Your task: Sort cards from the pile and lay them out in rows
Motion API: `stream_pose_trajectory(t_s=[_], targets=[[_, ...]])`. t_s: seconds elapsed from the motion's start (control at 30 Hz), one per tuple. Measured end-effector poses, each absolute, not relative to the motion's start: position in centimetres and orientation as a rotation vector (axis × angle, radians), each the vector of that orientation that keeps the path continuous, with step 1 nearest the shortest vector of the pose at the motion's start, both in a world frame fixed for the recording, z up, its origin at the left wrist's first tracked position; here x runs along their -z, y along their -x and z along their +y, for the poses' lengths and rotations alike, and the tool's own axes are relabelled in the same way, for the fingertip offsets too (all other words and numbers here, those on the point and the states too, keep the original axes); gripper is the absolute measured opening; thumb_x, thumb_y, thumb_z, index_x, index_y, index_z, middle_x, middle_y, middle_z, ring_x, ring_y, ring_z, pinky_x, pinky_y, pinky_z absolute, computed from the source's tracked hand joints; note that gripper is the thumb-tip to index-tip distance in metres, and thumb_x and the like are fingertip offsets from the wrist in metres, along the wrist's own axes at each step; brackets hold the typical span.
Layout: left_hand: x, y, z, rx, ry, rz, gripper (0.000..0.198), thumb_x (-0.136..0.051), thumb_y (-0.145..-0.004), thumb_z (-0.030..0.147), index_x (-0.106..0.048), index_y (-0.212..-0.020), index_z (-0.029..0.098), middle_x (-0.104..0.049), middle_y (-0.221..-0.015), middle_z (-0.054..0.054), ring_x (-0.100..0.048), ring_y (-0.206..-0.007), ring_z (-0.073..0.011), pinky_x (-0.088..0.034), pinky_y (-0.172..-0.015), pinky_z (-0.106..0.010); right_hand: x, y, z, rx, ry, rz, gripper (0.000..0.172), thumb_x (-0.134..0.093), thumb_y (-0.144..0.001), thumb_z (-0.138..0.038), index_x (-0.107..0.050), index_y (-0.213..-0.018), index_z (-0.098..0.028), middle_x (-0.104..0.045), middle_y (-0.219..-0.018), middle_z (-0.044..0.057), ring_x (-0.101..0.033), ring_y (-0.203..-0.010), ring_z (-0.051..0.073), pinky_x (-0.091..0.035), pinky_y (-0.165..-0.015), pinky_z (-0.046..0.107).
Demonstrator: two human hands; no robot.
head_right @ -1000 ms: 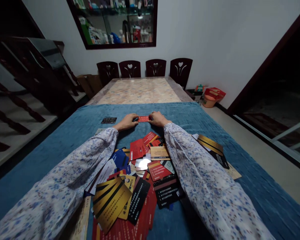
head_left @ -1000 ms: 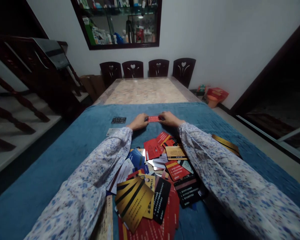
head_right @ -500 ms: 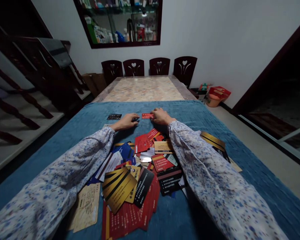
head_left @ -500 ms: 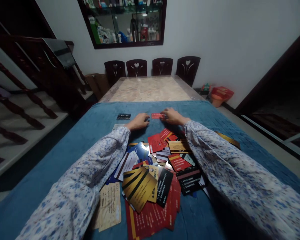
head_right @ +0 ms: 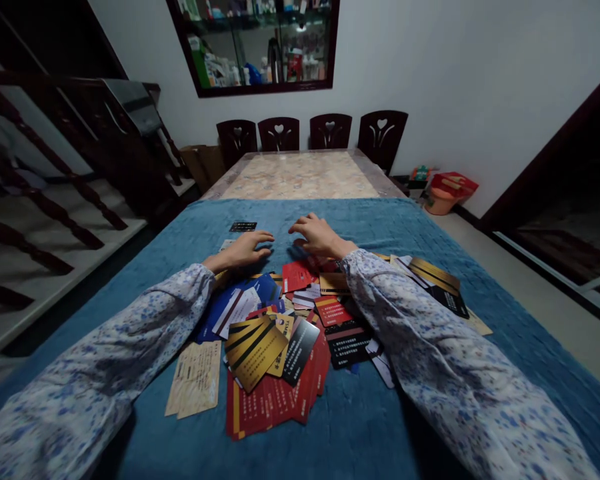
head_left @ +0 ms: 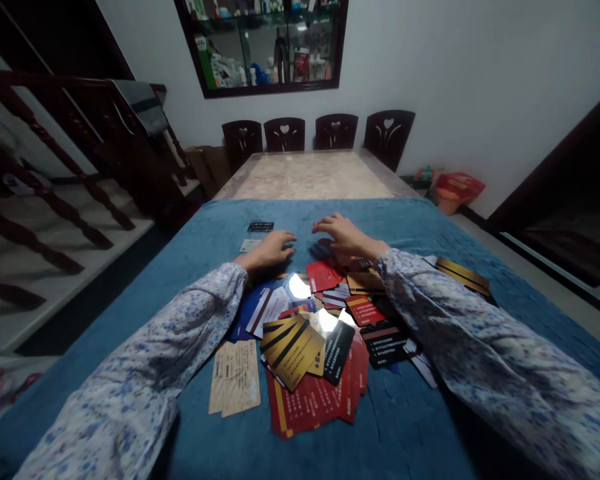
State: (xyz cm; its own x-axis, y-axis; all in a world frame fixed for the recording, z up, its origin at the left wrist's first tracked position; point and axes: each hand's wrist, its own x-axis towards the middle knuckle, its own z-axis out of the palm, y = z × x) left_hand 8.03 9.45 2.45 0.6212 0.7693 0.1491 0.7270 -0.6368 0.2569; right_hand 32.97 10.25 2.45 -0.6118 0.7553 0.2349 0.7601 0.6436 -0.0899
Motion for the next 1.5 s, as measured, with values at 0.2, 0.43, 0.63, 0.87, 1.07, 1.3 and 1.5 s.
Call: stream_pose_trajectory(t_s=[0.2, 0.43, 0.63, 0.87, 1.07, 1.3, 1.5], targets=[[-2.4, -6.1, 6.8, -0.443, -2.690, 1.174, 0.036, -0.061, -0.089, 0.021, -0.071, -0.122, 0.012, -0.067, -0.134, -0.014, -0.064, -0.124, -0.0257, -0.048, -0.112, -0.039, -2.5, -31.6, 7.9, 0.008, 0.935, -2.605, 0.031, -0.060, -0.092, -0.027, -0.074, -0.118, -0.019, -0.070, -0.118, 0.014, -0.052, -0.106, 0.029, -0.042, -0.095, 0.045], [-2.2, -4.0, 3.6, -0.494, -2.710, 1.087, 0.032, -0.060, -0.090, 0.018, -0.070, -0.120, 0.014, -0.070, -0.129, -0.014, -0.065, -0.120, -0.0242, -0.050, -0.108, -0.040, -3.2, -30.0, 3.8, -0.148, 0.583, -2.624, 0.022, -0.057, -0.097, -0.028, -0.075, -0.104, -0.020, -0.071, -0.103, 0.012, -0.053, -0.099, 0.026, -0.044, -0.090, 0.043], [-1.7, -2.7, 2.2, -0.566, -2.711, 1.080, 0.029, -0.060, -0.093, 0.020, -0.070, -0.120, 0.016, -0.071, -0.127, -0.012, -0.065, -0.120, -0.0237, -0.052, -0.106, -0.042, -3.8, -28.4, -1.8, -0.383, 0.311, -2.724, 0.032, -0.062, -0.095, -0.045, -0.072, -0.113, -0.021, -0.067, -0.113, 0.011, -0.049, -0.107, 0.026, -0.043, -0.095, 0.045], [-1.1, -2.5, 2.1, -0.616, -2.715, 1.101, 0.029, -0.060, -0.094, 0.022, -0.070, -0.120, 0.014, -0.071, -0.125, -0.014, -0.066, -0.119, -0.0236, -0.053, -0.106, -0.041, -3.3, -27.0, -5.5, -0.364, 0.170, -2.873, 0.059, -0.066, -0.087, -0.059, -0.064, -0.135, -0.024, -0.062, -0.130, 0.013, -0.046, -0.116, 0.030, -0.039, -0.097, 0.050], [-0.9, -2.8, 1.9, -0.667, -2.719, 1.071, 0.028, -0.060, -0.093, 0.020, -0.071, -0.119, 0.014, -0.070, -0.127, -0.014, -0.065, -0.121, -0.0238, -0.053, -0.106, -0.042, -2.6, -27.0, -5.0, -0.301, 0.225, -2.899, 0.053, -0.062, -0.089, -0.057, -0.067, -0.131, -0.024, -0.062, -0.133, 0.012, -0.043, -0.121, 0.032, -0.037, -0.100, 0.053], [-1.4, -3.1, 1.4, -0.695, -2.690, 1.078, 0.026, -0.058, -0.094, 0.021, -0.071, -0.116, 0.016, -0.069, -0.126, -0.012, -0.064, -0.120, -0.0226, -0.052, -0.106, -0.041, -1.7, -28.0, -3.1, -0.205, 0.428, -2.820, 0.055, -0.059, -0.091, -0.062, -0.069, -0.130, -0.023, -0.062, -0.118, 0.014, -0.044, -0.108, 0.030, -0.041, -0.093, 0.048], [-3.0, -3.7, -0.4, -0.718, -2.646, 1.037, 0.018, -0.060, -0.095, 0.029, -0.073, -0.095, 0.017, -0.067, -0.104, -0.008, -0.063, -0.101, -0.0203, -0.054, -0.092, -0.036, -1.2, -28.6, -2.1, -0.109, 0.584, -2.804, 0.058, -0.052, -0.096, -0.064, -0.067, -0.132, -0.021, -0.064, -0.116, 0.016, -0.044, -0.105, 0.029, -0.040, -0.087, 0.045]])
